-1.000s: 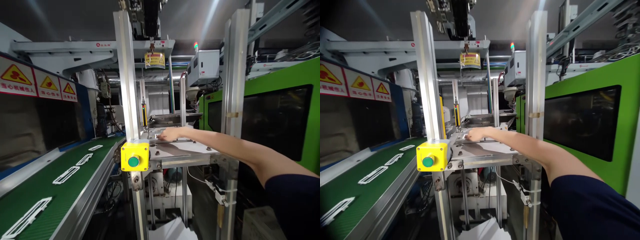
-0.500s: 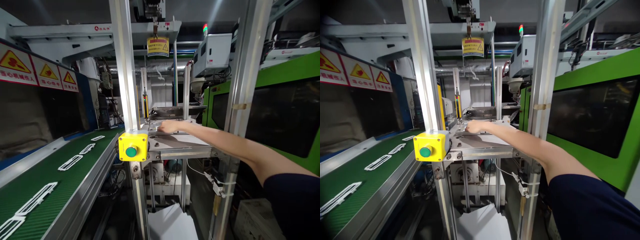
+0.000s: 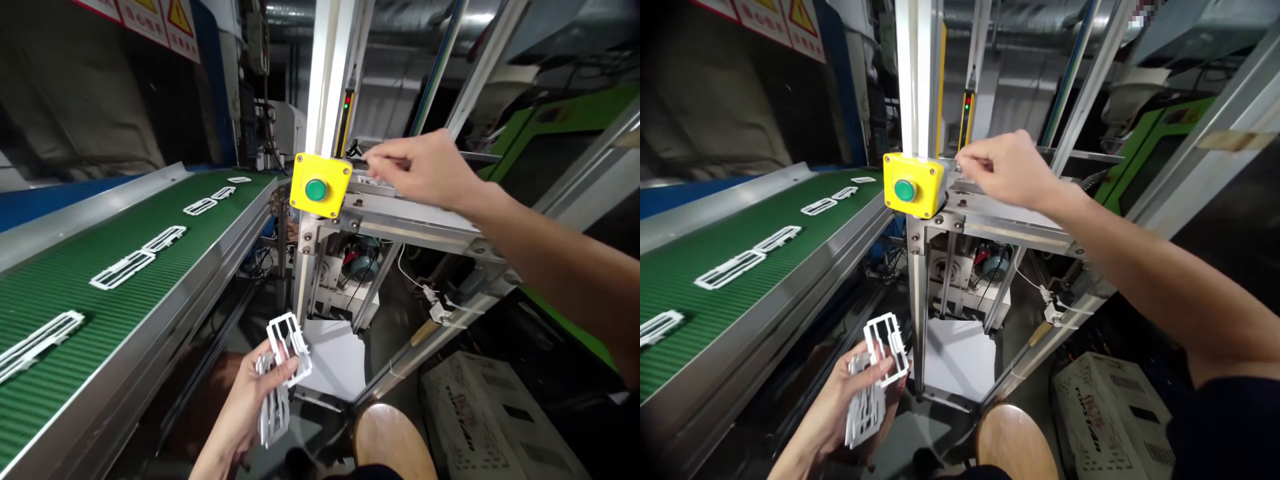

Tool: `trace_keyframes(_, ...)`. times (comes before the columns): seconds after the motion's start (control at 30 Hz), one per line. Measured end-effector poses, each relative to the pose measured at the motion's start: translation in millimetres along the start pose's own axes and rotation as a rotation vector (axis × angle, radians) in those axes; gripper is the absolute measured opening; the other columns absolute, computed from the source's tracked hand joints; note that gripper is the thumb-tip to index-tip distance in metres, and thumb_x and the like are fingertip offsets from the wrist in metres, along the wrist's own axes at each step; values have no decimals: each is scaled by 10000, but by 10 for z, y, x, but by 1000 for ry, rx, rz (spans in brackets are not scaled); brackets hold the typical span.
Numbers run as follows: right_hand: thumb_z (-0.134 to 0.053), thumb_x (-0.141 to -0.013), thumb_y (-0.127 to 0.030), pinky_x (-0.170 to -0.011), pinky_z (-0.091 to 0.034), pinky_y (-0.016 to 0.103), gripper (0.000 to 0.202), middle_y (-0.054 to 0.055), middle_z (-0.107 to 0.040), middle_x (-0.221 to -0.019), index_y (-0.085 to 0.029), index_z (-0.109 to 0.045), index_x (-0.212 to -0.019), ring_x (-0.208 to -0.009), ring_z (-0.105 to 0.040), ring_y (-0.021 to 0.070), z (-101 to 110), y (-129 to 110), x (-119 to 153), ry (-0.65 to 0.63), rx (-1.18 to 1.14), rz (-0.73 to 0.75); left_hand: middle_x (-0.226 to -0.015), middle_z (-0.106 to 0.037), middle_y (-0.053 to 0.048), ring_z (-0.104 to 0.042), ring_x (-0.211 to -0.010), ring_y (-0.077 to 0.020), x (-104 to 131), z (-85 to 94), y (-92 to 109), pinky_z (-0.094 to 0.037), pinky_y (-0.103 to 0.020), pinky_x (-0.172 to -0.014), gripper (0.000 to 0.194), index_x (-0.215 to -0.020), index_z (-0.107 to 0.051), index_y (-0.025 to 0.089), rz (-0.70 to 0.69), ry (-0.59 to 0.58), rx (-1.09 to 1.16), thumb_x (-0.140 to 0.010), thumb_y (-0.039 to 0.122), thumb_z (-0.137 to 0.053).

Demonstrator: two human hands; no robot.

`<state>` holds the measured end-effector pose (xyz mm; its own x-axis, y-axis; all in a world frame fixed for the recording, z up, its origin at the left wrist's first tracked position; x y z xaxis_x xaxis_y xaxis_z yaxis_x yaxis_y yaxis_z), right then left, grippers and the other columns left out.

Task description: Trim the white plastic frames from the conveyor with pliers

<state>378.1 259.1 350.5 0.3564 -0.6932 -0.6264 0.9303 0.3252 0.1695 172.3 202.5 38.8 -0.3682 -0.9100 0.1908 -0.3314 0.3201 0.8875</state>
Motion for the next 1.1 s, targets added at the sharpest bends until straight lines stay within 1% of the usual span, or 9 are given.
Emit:
trace_keyframes(0.1,-354,-904,-398,-619,-463,241,417,-16,-633,-711,-138,-679,-921,-626,-605,80,103,-628,436,-96,-195,154,-669,-598,-16,-574,-560,-172,-56,-180,187,-474,-275,-556,239,-731,-586,178,-37,-80,50,-642,303,-769)
trace_keyframes(0.2,-435,-904,-343,-568,-482,244,280,-17,-652,-713,-195,-672,-920,-593,-591,92,65,-1048,815,-164,-261,360,-634,-562,12,-523,-500,-121,-88,-321,285,-431,-225,-507,209,-773,-582,183,-32,-147,99,-701,309,-733)
trace_keyframes(0.33,-515,-882,-245,-586,-491,261,199,47,-667,-818,-118,-630,-983,-713,-603,135,43,-1228,1061,-65,-194,551,-608,-550,13,-493,-501,-84,-148,-477,439,-395,-167,-481,200,-759,-581,165,-44,-166,38,-790,349,-651)
trace_keyframes(0.5,-468,-891,-155,-403,-329,218,186,35,-627,-793,-141,-607,-1014,-629,-534,115,-124,-1522,1309,-156,52,825,-602,-562,7,-524,-503,-98,-181,-762,600,-394,-168,-462,180,-771,-583,158,38,-220,134,-770,315,-669)
trace_keyframes(0.67,-446,-870,-121,-478,-380,291,220,103,-623,-865,-85,-605,-1018,-710,-572,175,-165,-1550,1384,-319,282,835,-572,-570,3,-525,-461,-106,-191,-954,605,-405,-186,-456,221,-759,-575,159,185,-257,120,-726,333,-706)
trace_keyframes(0.83,-519,-811,-190,-598,-435,339,162,62,-595,-933,-155,-650,-902,-749,-549,180,-151,-1585,1371,-411,314,957,-573,-597,-11,-578,-517,-152,-229,-1105,728,-428,-209,-470,243,-740,-581,156,241,-228,-93,-686,335,-736)
trace_keyframes(0.97,-501,-813,-240,-495,-399,336,164,51,-609,-778,-153,-638,-837,-616,-520,171,-29,-1563,1195,-338,297,966,-581,-578,-7,-550,-521,-125,-228,-1267,1039,-437,-207,-520,368,-665,-593,146,139,-393,-148,-665,488,-726)
trace_keyframes(1.03,-445,-861,-232,-424,-336,317,205,48,-593,-676,-151,-622,-798,-545,-488,160,145,-1419,1036,-249,322,942,-575,-561,-1,-499,-477,-96,-255,-1221,1163,-406,-194,-497,423,-658,-605,141,40,-465,-175,-659,554,-700)
trace_keyframes(1.1,-413,-879,-130,-392,-272,280,201,26,-568,-617,-143,-606,-827,-490,-442,124,321,-1102,779,-201,399,839,-571,-557,-3,-464,-459,-85,-306,-1068,1166,-379,-194,-475,443,-682,-627,141,-12,-486,-155,-653,578,-694)
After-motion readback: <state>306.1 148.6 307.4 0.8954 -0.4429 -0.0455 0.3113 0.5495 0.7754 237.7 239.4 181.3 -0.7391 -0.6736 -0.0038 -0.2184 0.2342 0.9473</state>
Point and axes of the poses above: each hand's wrist, its own x-axis away from the middle knuckle, its own z-axis out of the back of the hand, y = z × x, the point moved 7 cm from there along -x, towards the middle knuckle
